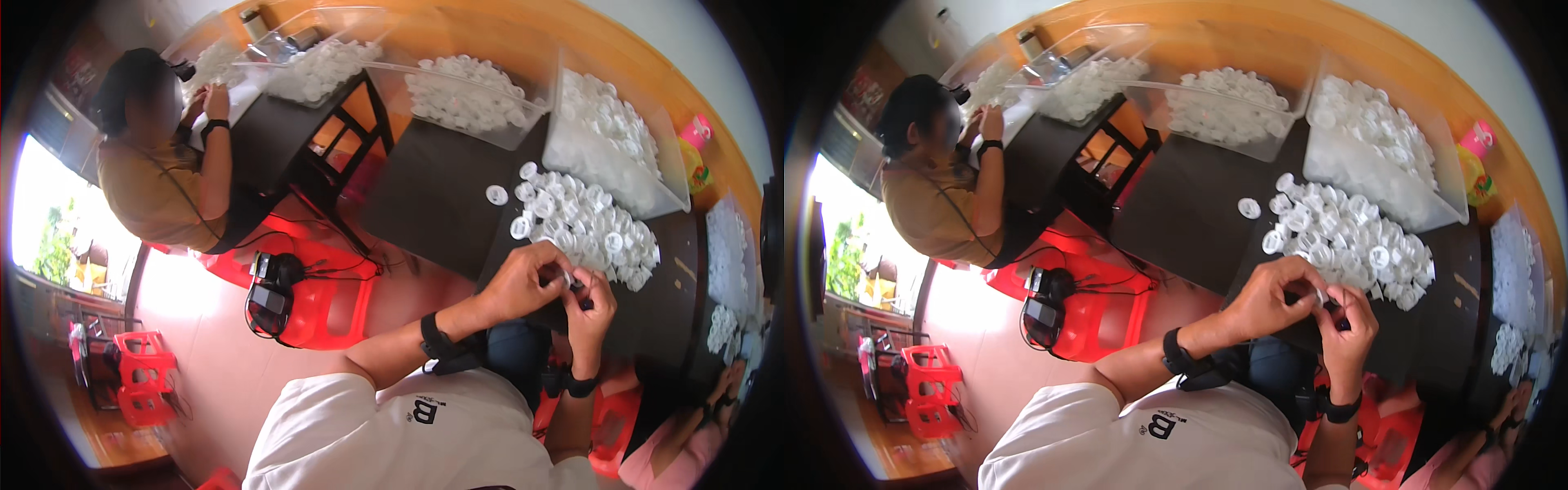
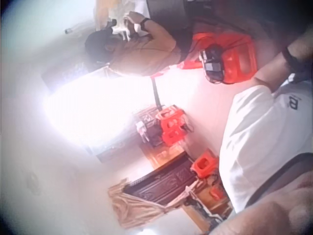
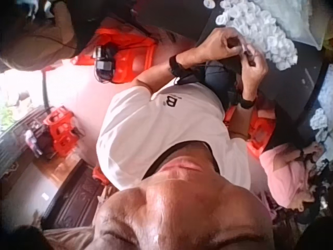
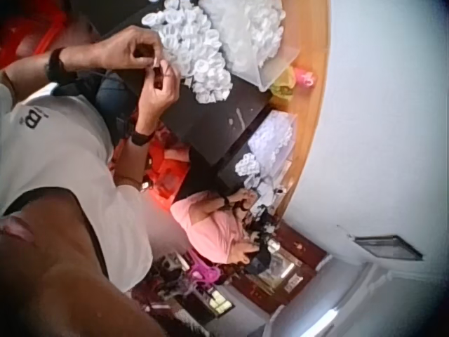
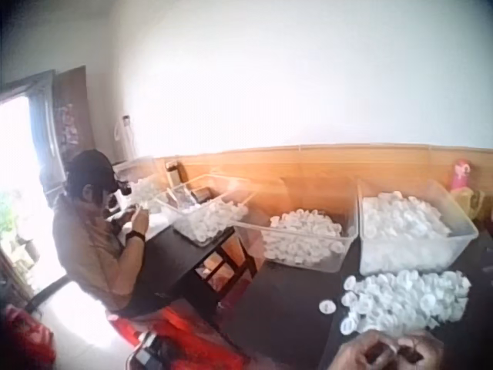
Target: Assembling small white plastic caps by inserting small metal components into them using a fine tool.
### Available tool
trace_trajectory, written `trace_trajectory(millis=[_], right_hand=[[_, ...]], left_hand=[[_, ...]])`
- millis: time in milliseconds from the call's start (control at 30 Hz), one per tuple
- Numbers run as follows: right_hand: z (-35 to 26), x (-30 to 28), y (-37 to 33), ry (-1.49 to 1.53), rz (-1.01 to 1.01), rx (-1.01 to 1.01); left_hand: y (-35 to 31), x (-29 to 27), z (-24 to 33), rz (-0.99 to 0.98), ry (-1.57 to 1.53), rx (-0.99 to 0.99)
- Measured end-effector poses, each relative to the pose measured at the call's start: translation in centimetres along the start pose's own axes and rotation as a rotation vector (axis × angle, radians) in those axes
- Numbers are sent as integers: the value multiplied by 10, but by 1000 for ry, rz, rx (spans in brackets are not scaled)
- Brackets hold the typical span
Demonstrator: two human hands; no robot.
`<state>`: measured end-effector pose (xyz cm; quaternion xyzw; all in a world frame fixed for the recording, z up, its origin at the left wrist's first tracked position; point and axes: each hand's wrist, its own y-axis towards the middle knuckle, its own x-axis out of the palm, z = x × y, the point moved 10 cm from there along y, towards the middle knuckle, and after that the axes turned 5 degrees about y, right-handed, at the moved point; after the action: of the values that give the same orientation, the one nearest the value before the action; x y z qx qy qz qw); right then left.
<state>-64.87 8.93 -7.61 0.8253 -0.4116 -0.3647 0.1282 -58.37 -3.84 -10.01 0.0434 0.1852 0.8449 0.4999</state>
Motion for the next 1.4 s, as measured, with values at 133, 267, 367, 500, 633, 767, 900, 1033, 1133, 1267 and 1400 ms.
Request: trace_trajectory(millis=[133,267,367,500,633,767,900,1033,1133,1267,1400], right_hand=[[-1,4,4,34,15,-28],[-1,6,9,67,14,-14],[1,7,9,85,30,6],[1,5,10,103,69,-13],[1,4,7,118,61,16],[2,3,4,107,54,40],[0,0,4,142,72,57],[3,0,4,155,78,65],[3,0,4,155,69,75],[2,-1,4,149,75,66],[0,0,4,139,62,46]], left_hand=[[0,2,-12,-37,-55,-66],[3,0,-24,39,-230,-110],[4,0,-28,8,-199,-179],[7,4,-31,-33,-203,-202],[6,4,-30,-25,-181,-242],[7,3,-28,-42,-117,-238],[6,5,-30,-110,-178,-272],[7,5,-27,-106,-275,-271],[7,7,-31,-123,-281,-303],[7,6,-31,-125,-227,-308],[8,5,-32,-118,-180,-317]])
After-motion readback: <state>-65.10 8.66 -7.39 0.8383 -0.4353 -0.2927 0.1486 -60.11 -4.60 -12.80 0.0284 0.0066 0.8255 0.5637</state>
